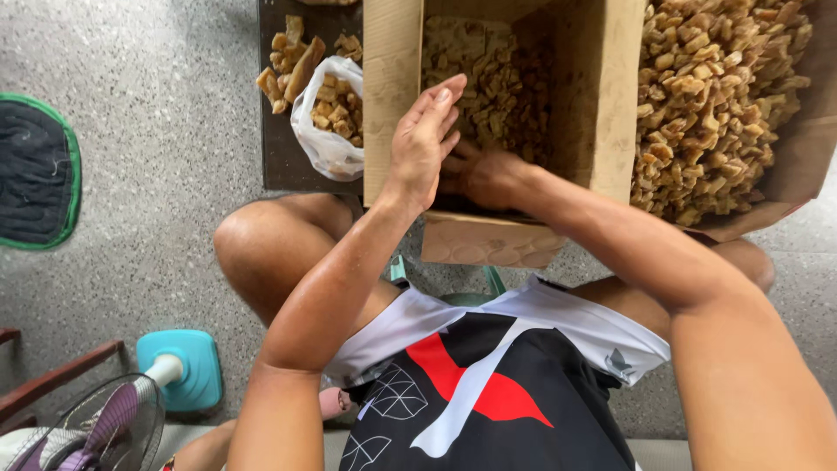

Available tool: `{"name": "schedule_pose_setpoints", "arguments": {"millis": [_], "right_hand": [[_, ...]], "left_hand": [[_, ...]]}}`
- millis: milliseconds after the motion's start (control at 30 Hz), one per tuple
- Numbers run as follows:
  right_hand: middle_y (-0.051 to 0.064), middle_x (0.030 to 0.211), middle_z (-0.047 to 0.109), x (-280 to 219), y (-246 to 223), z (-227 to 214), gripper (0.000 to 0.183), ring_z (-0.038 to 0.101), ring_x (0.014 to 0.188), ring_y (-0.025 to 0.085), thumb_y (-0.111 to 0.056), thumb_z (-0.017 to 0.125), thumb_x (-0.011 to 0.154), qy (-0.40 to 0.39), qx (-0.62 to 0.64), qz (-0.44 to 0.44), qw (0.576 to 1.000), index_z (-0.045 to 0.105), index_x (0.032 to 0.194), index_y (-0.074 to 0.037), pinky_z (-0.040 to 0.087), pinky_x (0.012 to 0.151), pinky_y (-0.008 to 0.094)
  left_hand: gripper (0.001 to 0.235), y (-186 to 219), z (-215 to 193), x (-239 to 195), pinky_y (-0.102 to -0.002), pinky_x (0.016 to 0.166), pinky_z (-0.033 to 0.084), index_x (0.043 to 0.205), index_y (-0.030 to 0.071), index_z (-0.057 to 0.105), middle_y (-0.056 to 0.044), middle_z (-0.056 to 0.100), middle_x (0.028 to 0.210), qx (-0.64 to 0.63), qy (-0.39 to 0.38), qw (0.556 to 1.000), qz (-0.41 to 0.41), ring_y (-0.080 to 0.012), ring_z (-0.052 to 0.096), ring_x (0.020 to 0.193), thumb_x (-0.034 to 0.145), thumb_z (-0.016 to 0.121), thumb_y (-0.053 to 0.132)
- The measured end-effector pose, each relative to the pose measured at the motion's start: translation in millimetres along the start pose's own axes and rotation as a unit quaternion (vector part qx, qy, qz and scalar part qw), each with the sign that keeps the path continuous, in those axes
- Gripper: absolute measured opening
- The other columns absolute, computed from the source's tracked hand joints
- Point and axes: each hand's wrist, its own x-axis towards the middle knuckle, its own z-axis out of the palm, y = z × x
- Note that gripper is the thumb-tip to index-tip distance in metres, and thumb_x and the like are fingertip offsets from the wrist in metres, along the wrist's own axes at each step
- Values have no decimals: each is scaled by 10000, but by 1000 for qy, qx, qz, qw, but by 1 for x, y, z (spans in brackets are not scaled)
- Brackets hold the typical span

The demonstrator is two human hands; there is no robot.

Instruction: The person sits cross-legged on the floor and repeatedly picks up dried fruit pieces from a cardboard box, inspects them in their hands, and places them back into the box. A plastic bag containing similar pieces is visible nearby.

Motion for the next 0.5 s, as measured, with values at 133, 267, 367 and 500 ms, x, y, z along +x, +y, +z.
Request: {"name": "schedule_pose_setpoints", "arguments": {"millis": [133,267,367,500], "right_hand": [[101,1501,570,12,45,-10,257,514,1407,327,-201,583,992,35,-51,94,994,694,1217,-145,551,1048,451],[206,1506,473,3,82,-41,614,423,1311,488,-314,761,829,121,13,261,958,592,1407,-194,463,1043,565],[268,1530,387,8,88,-39,808,389,1294,553,-414,848,721,89,17,321,943,551,1437,-190,437,1014,594],[240,1512,522,21,88,-23,565,571,1310,422,-382,741,915,111,75,263,955,618,1421,-163,511,1084,499]], "left_hand": [[513,1,2,2,-529,1213,270,1479,143,545,-85,437,1639,-18,3,1000,-14,-380,321,1534,1063,473,435],[509,-2,-1,1,-521,1225,275,1472,130,567,-95,457,1622,-23,-12,1000,2,-321,328,1547,1071,486,433],[497,-5,2,0,-492,1211,269,1460,127,568,-93,491,1592,-14,-8,1000,0,-266,364,1526,1062,493,414],[503,-9,4,6,-401,1267,251,1453,42,592,-152,550,1555,13,-19,997,79,-244,411,1508,1096,520,388]]}}
